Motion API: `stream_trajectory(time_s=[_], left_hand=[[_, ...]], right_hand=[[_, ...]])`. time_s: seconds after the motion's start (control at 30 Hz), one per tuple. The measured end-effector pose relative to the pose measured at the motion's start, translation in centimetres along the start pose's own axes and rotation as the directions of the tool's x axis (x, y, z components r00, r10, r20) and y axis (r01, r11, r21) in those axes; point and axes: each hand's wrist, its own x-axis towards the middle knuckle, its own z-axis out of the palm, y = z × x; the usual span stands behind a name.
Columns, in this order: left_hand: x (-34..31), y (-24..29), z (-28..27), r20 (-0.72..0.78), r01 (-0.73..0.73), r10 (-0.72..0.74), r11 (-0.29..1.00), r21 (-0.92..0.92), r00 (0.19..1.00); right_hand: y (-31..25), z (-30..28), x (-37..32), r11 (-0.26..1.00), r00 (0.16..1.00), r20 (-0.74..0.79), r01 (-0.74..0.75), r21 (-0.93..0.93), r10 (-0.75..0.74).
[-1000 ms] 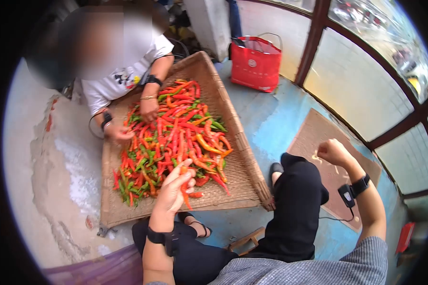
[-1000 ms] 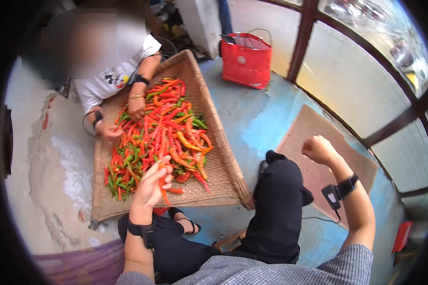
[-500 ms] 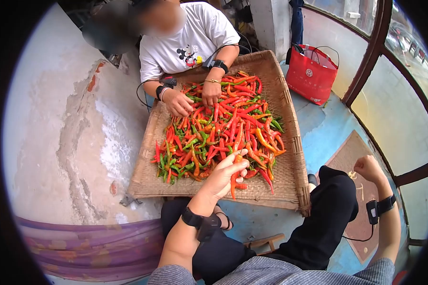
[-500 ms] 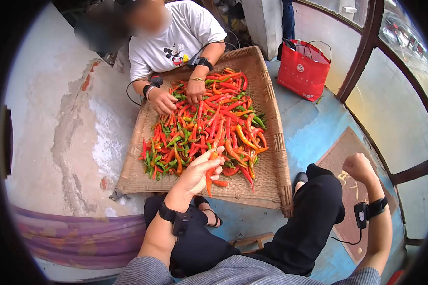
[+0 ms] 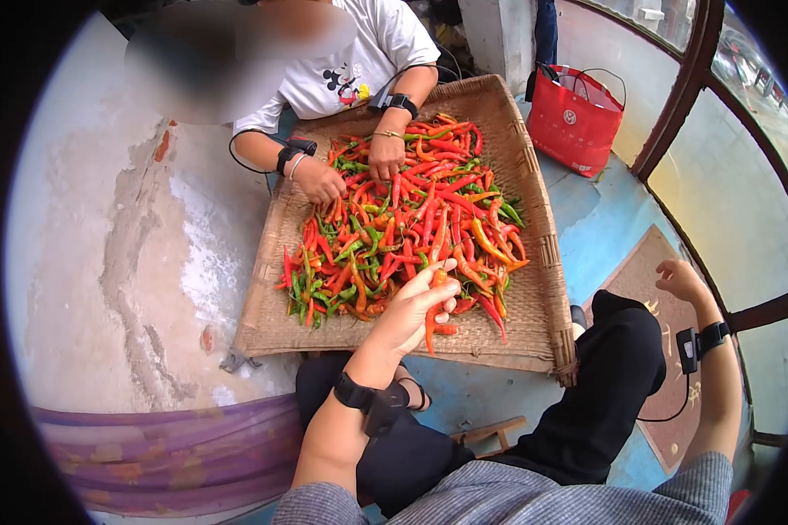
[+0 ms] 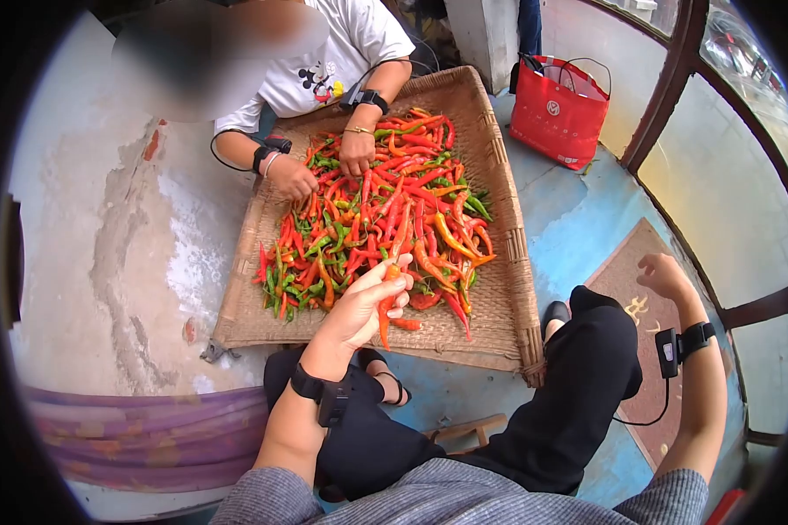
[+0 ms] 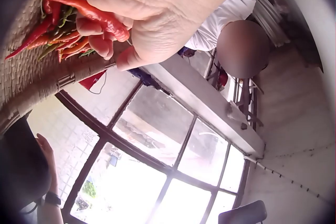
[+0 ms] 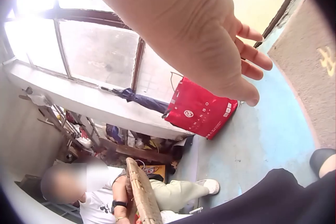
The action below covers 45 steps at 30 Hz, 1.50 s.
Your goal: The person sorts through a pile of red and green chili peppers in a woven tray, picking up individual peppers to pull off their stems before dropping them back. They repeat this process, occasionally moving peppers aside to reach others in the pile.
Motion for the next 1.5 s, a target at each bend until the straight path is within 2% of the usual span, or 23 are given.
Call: stream_trajectory(time_s=[0.1,0.17,0.27,0.33,0.37,0.4,0.47,0.53,0.6,0.67,0.7,0.73,0.8,0.87,0.93,1.0,1.07,1.1,1.13,1.2,1.33,1.4,1.5], left_hand=[[-0.2,0.1,0.1,-0.008,-0.011,0.012,0.999,0.036,1.0],[-0.1,-0.1,-0.1,-0.008,-0.018,0.019,0.999,0.038,1.0],[-0.2,-0.3,-0.6,0.025,-0.026,0.026,0.999,0.024,0.999],[-0.4,0.1,-0.1,0.021,-0.027,0.026,0.999,0.036,0.999],[-0.5,0.1,0.0,0.012,-0.027,0.026,0.999,0.037,1.0],[-0.5,0.1,0.0,0.002,-0.027,0.027,0.999,0.039,1.0],[-0.6,-0.1,0.0,-0.012,-0.023,0.024,0.998,0.05,1.0],[-0.6,-0.2,0.2,-0.025,-0.018,0.019,0.999,0.047,1.0],[-0.6,-0.2,0.3,-0.041,-0.018,0.021,0.998,0.058,0.999],[-0.4,-0.2,0.1,-0.044,-0.018,0.02,0.998,0.058,0.999],[-0.5,-0.2,0.2,-0.04,-0.017,0.02,0.998,0.057,0.999],[-0.7,-0.1,0.5,-0.039,-0.021,0.023,0.998,0.058,0.999],[-0.9,0.0,0.8,-0.016,-0.01,0.01,0.999,0.046,1.0],[-1.0,0.1,0.8,0.009,0.002,-0.002,0.999,0.036,1.0],[-0.8,0.1,0.7,0.022,0.008,-0.009,0.999,0.04,1.0],[-0.1,-0.2,-0.3,0.031,0.022,-0.022,1.0,-0.015,0.999],[0.3,-0.3,-0.5,-0.01,0.037,-0.038,0.997,-0.061,0.999],[0.4,-0.3,-0.6,-0.011,0.033,-0.034,0.996,-0.077,0.999],[0.3,-0.3,-0.6,-0.008,0.038,-0.039,0.995,-0.094,0.999],[0.1,-0.3,-0.2,0.005,0.016,-0.016,0.997,-0.077,1.0],[-0.5,-0.3,-0.4,0.032,0.021,-0.019,0.998,-0.063,0.999],[-0.7,-0.2,-0.5,0.046,0.013,-0.01,0.998,-0.065,0.999],[-1.2,-0.3,-0.5,0.06,0.01,-0.005,0.997,-0.072,0.998]], right_hand=[[0.9,0.9,-0.1,1.0,1.0,0.013,0.007,-0.007,-0.007],[1.5,1.3,0.0,0.998,0.982,0.185,-0.023,-0.051,0.032],[0.7,0.8,0.0,0.996,0.948,0.316,-0.005,-0.093,0.034],[1.5,0.7,0.5,0.989,0.984,0.153,0.106,-0.105,-0.089],[1.4,0.6,0.9,0.993,0.995,0.002,0.102,-0.066,-0.102],[0.0,-0.5,1.0,0.998,0.998,-0.068,0.022,0.057,-0.018],[0.1,-0.7,2.4,0.991,0.944,-0.328,0.083,0.101,-0.045],[-0.9,-0.8,2.8,0.991,0.923,-0.371,-0.063,0.117,0.102],[-1.1,0.4,2.3,0.995,0.915,-0.395,-0.094,-0.015,0.081],[0.7,2.5,2.3,0.994,0.99,-0.133,-0.066,-0.088,0.054],[0.4,2.7,1.7,0.991,0.993,0.102,-0.042,-0.126,0.055],[-0.6,2.8,1.0,0.988,0.942,0.33,-0.007,-0.155,0.058],[-2.1,1.5,-1.2,1.0,0.776,0.631,-0.004,-0.002,0.004],[-2.9,-0.2,-1.7,1.0,0.761,0.648,-0.001,-0.031,0.021],[-2.9,-1.9,-1.0,0.99,0.948,0.287,0.135,0.034,-0.139],[-1.9,-1.5,0.9,0.983,0.979,-0.157,0.149,0.107,-0.131],[-0.2,-1.2,2.4,0.978,0.992,-0.09,0.065,-0.199,-0.084],[-1.6,-1.6,2.5,0.989,0.991,0.129,0.054,-0.138,-0.036],[-3.0,-2.8,1.6,0.996,0.937,0.35,0.021,-0.09,0.012],[-7.4,-4.7,-1.0,0.998,0.885,0.466,0.027,-0.059,0.004],[-13.6,-8.2,-6.5,0.986,0.874,0.475,-0.031,-0.162,0.105],[-15.8,-9.5,-9.0,0.982,0.844,0.536,0.074,-0.172,0.03],[-19.6,-10.7,-11.1,0.976,0.734,0.673,0.202,-0.084,-0.094]])
